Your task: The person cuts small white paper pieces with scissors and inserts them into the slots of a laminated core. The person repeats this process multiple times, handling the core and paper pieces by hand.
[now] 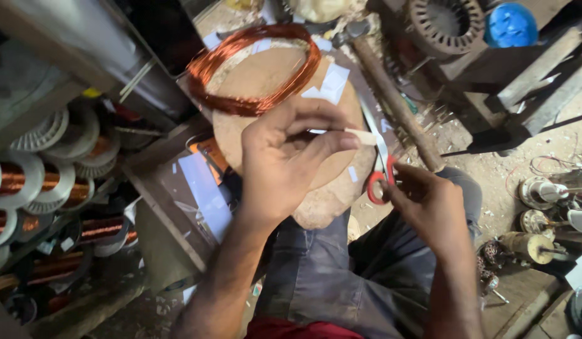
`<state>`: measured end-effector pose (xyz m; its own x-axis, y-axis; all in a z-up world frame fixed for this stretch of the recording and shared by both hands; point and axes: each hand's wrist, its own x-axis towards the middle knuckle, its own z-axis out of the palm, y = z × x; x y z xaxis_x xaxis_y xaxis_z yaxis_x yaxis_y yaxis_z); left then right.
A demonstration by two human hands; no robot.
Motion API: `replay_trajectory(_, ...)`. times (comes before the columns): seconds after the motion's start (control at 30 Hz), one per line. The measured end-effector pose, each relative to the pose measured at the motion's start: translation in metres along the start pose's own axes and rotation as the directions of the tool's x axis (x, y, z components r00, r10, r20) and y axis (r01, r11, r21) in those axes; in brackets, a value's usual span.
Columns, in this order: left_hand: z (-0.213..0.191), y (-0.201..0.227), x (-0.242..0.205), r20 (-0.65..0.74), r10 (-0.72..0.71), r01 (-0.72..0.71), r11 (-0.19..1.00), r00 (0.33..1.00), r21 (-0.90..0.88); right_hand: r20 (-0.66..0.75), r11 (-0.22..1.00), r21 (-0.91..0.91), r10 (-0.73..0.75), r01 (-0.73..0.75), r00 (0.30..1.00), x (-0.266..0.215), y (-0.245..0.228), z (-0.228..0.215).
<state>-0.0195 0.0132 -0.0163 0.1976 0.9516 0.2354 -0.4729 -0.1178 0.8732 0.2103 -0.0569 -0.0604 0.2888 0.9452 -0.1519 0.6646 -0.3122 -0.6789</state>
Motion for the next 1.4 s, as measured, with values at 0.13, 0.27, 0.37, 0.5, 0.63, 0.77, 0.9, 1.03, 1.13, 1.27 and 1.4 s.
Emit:
replay_trajectory(0.13,0.003,0.01,-0.003,0.0,-0.002,0.002,0.996,1.0,0.093,-0.25,0.903,0.017,-0.413,0.43,0.876,-0.001,-0.027,0.007)
replay_trajectory(0.27,0.0,0.01,-0.008,-0.019,-0.026,0.029,0.974,0.999,0.223,-0.247,0.614,0.712,-0.236,0.341,0.94,-0.005,-0.051,0.013)
replay_trajectory(0.37,-0.001,0.008,-0.011,-0.054,-0.048,0.062,0.953,0.997,0.295,-0.215,0.62,0.713,-0.254,0.329,0.943,-0.002,-0.066,0.017)
replay_trajectory(0.5,0.003,0.011,-0.013,-0.064,-0.017,0.038,0.939,0.998,0.341,-0.235,0.492,0.787,-0.317,0.371,0.919,0.003,-0.08,0.023)
replay_trajectory(0.63,0.007,0.013,-0.014,-0.022,0.053,-0.04,0.922,0.998,0.385,-0.249,0.563,0.712,-0.358,0.42,0.9,0.0,-0.078,0.022)
replay_trajectory(0.77,0.011,0.017,-0.009,-0.034,0.03,-0.014,0.908,0.999,0.419,-0.341,0.62,0.564,-0.426,0.545,0.838,0.001,-0.08,0.022)
replay_trajectory(0.9,0.017,0.016,-0.008,-0.072,0.068,-0.036,0.927,0.995,0.373,-0.403,0.619,0.515,-0.436,0.593,0.805,0.001,-0.083,0.022)
replay_trajectory(1.03,0.018,0.017,-0.011,-0.023,0.16,-0.125,0.844,0.987,0.521,-0.47,0.653,0.416,-0.442,0.633,0.764,0.0,-0.082,0.019)
replay_trajectory(1.13,0.022,0.02,-0.012,-0.023,0.202,-0.156,0.819,0.979,0.552,-0.494,0.609,0.424,-0.465,0.67,0.735,0.0,-0.083,0.022)
replay_trajectory(1.27,0.027,0.018,-0.012,-0.032,0.263,-0.19,0.771,0.964,0.608,-0.493,0.594,0.467,-0.44,0.655,0.751,-0.002,-0.08,0.026)
replay_trajectory(1.4,0.025,0.017,-0.011,-0.028,0.248,-0.174,0.751,0.968,0.637,-0.504,0.584,0.44,-0.468,0.682,0.726,-0.002,-0.078,0.028)
